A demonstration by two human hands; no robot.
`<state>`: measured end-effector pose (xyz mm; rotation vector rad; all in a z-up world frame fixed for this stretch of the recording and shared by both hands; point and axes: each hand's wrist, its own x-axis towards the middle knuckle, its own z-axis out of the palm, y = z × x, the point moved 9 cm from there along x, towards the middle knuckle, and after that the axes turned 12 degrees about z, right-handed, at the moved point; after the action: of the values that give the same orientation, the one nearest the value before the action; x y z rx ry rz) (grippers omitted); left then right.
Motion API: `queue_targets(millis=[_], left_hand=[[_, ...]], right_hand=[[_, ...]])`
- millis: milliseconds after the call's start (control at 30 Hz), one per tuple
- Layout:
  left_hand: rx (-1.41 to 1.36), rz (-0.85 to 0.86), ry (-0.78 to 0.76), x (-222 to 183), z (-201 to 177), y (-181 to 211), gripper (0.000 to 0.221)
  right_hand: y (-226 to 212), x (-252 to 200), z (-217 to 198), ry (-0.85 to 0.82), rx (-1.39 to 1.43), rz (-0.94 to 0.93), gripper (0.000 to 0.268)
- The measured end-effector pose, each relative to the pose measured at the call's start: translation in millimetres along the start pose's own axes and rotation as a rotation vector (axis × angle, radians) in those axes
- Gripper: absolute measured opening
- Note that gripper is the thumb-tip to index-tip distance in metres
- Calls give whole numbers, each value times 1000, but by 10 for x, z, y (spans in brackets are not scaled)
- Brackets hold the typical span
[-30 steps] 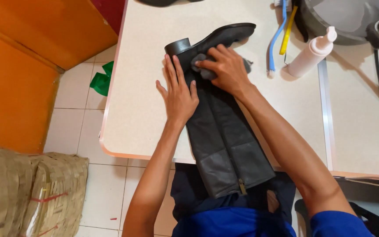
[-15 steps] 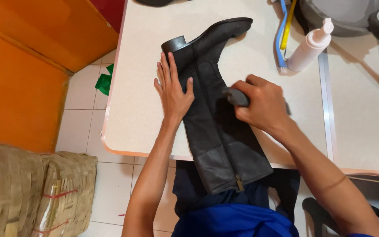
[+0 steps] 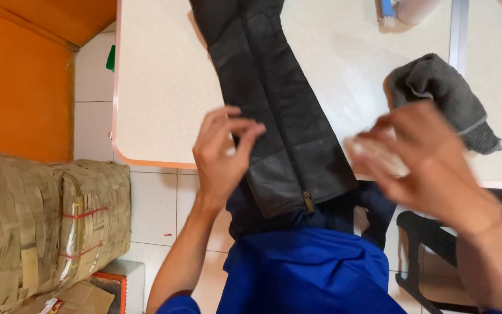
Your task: Cleaning a black leather boot using foam cleaner, a brush, and a cloth
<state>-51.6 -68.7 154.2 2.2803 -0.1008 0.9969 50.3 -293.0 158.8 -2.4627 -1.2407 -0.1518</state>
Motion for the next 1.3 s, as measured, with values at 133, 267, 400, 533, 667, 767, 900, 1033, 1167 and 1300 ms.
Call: queue_targets(millis=[133, 267, 400, 533, 667, 767, 900, 1033, 1167, 1300], left_hand=[[-49, 37, -193, -423, 95, 574, 14], [14, 40, -216, -759, 142, 699, 6], [88, 19, -212, -1110, 277, 570, 28], [175, 91, -88, -1241, 343, 590, 28], [183, 175, 28, -1211, 353, 703, 12], [201, 207, 78, -1290, 378, 698, 10], [158, 227, 139, -1326, 353, 654, 9], [83, 268, 230, -1269, 250, 665, 10], [61, 270, 223, -1221, 209, 662, 9], [151, 309, 44, -1151, 341, 708, 7]], right_hand=[[-779, -241, 494, -214, 200, -282, 51], [-800, -330, 858, -276, 20, -317, 43], [-734, -325, 916, -389, 93, -326, 27], [-636, -278, 927, -451, 289, -307, 27], [-705, -159, 816, -436, 282, -299, 15], [-742, -87, 792, -458, 305, -296, 12], [-720, 3, 804, -473, 382, -236, 13], [-687, 57, 824, -480, 500, -189, 11], [-631, 62, 808, -480, 550, -134, 9], [-662, 55, 779, -514, 597, -134, 8]])
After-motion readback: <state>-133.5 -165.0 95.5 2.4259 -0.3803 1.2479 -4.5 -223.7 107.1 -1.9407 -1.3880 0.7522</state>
